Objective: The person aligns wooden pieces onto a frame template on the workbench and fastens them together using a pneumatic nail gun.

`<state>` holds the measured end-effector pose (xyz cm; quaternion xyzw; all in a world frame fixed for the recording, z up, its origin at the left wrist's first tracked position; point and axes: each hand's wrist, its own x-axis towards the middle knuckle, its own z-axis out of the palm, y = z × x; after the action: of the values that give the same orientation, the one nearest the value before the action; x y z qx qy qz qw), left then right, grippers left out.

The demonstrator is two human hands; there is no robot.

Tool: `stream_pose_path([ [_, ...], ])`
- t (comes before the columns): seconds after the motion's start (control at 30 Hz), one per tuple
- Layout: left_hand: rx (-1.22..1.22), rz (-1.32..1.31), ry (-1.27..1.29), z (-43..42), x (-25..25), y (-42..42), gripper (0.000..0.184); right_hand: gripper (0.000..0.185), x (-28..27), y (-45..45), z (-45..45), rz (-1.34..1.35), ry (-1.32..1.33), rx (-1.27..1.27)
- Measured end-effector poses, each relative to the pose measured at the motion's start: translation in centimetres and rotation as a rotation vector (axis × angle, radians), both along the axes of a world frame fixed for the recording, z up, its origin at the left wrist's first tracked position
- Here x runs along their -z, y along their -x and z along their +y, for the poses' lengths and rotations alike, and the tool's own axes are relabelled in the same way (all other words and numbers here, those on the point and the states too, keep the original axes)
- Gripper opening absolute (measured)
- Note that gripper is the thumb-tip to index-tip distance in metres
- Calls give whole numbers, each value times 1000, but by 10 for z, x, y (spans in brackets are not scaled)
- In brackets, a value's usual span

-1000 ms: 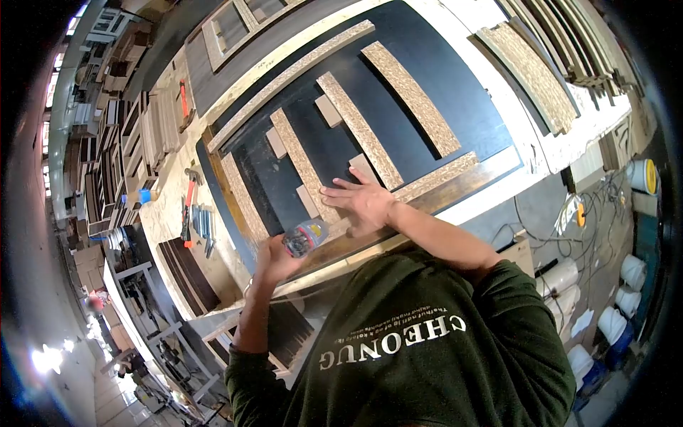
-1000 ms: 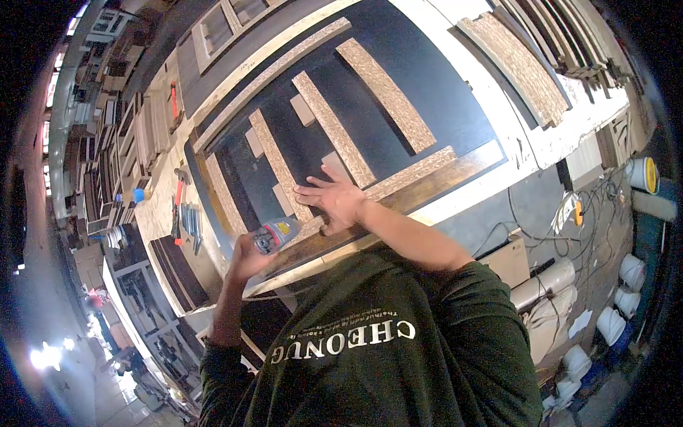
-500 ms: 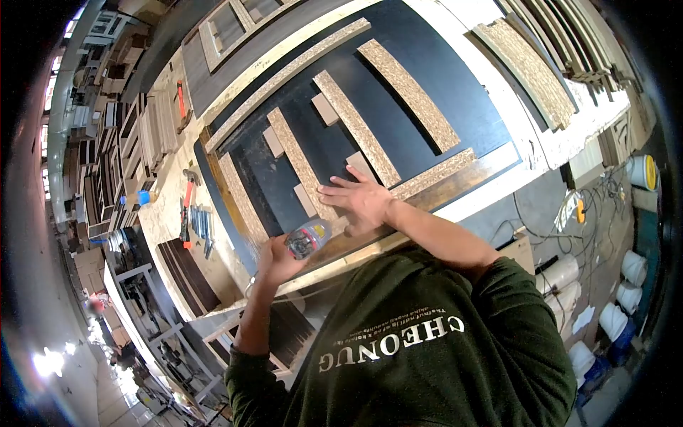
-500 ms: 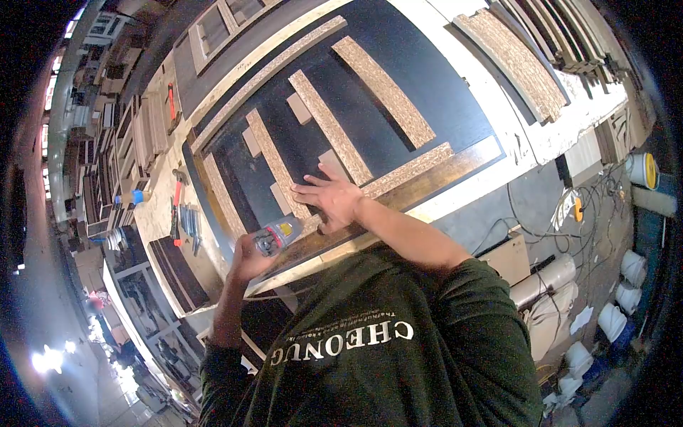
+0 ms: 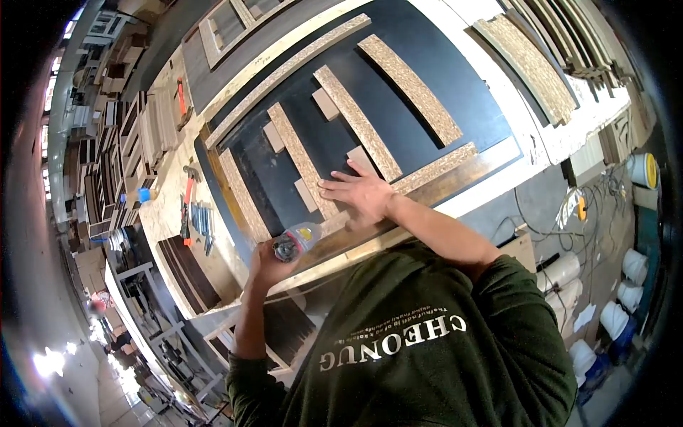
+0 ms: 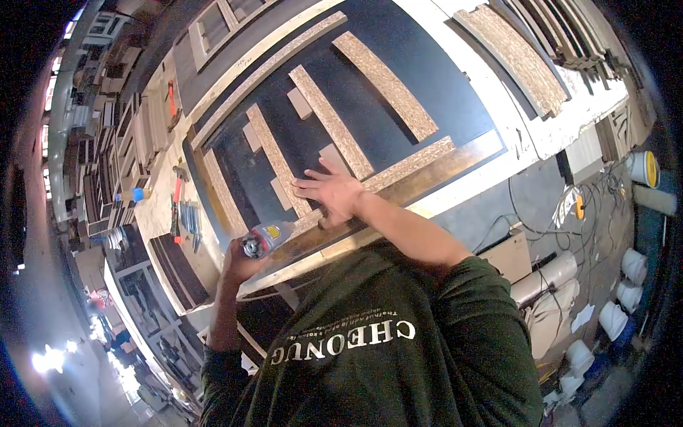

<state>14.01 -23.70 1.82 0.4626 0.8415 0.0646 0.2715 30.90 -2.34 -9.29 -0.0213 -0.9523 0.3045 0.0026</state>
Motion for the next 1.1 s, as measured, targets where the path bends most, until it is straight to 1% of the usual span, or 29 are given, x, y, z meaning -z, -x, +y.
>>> stream_pose_path([
  [0.03,-2,0,-1,1,1,0,32,90,-2,-1,0,-6,6,0],
  [0.1,-34,-179,-14,4,5,0,30,90,-2,-1,0,-14,10,-1],
  [0.33,-27,-133,42,13,11,-5,32,89,2,-1,-2,2,-8,12],
  [0.4,-26,-89,104,15,11,-6,34,89,1,-2,-1,2,-13,14],
  [0.53,-46,-128,87,14,12,-4,37,87,2,-1,-2,4,-4,18],
  [0.73,-1,-113,111,23,5,-7,36,86,1,-1,-2,-3,4,13],
  [0.83,-4,-45,84,25,2,-9,36,86,-1,0,-2,-9,-5,9],
  [0.93,-21,-69,86,22,9,-3,37,86,-2,1,-2,-17,-18,4],
  [1.03,46,-75,36,19,11,-4,37,86,-3,-2,-1,-28,-29,4],
  [1.1,74,-118,-46,17,13,-4,37,86,-1,-2,-2,-12,-33,4],
])
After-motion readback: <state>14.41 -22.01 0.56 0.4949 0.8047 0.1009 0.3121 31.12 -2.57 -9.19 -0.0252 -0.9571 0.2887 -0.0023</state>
